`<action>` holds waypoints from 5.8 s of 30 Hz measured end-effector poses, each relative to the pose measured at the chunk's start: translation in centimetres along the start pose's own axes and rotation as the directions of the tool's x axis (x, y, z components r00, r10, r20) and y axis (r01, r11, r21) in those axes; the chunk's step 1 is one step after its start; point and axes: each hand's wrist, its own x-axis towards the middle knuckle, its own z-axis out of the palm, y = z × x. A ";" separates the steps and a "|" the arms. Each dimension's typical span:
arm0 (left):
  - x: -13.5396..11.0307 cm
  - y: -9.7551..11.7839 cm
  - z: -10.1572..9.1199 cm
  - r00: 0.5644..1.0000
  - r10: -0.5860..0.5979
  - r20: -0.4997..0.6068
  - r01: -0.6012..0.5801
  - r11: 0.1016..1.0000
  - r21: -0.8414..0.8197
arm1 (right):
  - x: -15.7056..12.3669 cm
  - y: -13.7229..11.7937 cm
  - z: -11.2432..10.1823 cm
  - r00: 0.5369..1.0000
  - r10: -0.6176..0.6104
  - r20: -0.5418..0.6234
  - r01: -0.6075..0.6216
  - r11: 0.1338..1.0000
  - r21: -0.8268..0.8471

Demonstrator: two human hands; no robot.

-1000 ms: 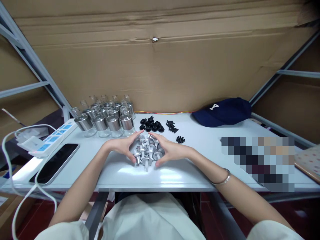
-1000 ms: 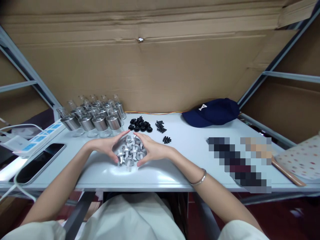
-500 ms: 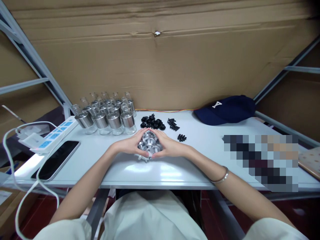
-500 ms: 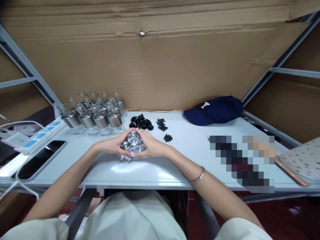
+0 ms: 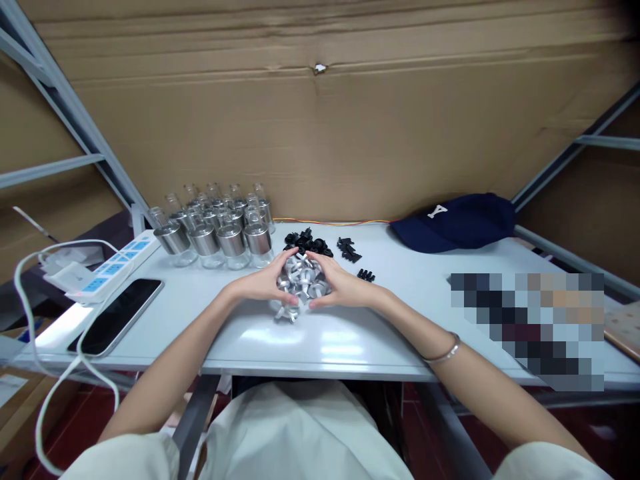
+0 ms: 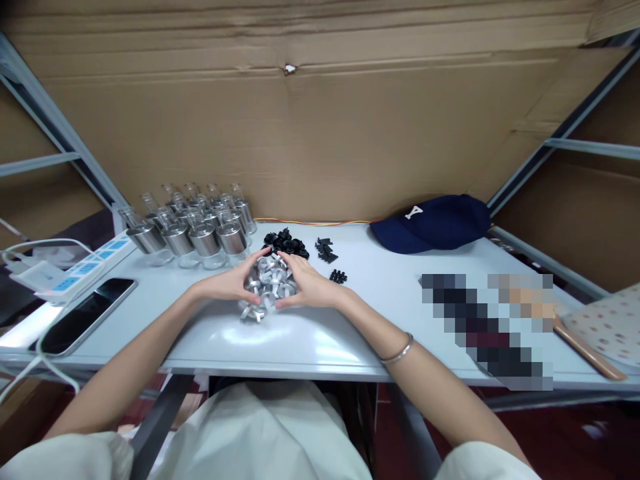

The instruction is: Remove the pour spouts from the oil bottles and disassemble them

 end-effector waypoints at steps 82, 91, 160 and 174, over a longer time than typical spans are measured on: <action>2.1 3.4 4.5 0.701 0.709 -0.078 -0.485 0.554 0.677 | -2.0 -1.8 -4.6 0.977 0.205 -0.055 -0.148 0.845 0.513; 2.1 4.1 4.6 0.690 0.716 -0.107 -0.449 0.539 0.712 | -1.9 -1.6 -5.1 0.951 0.219 -0.218 -0.096 0.880 0.465; 2.5 3.8 4.7 0.650 0.753 -0.104 -0.387 0.446 0.807 | -1.9 -0.6 -4.8 0.929 0.250 -0.274 0.020 0.703 0.711; 2.5 3.8 4.9 0.668 0.735 -0.113 -0.386 0.472 0.793 | -1.9 -0.1 -4.6 0.928 0.264 -0.263 0.002 0.702 0.712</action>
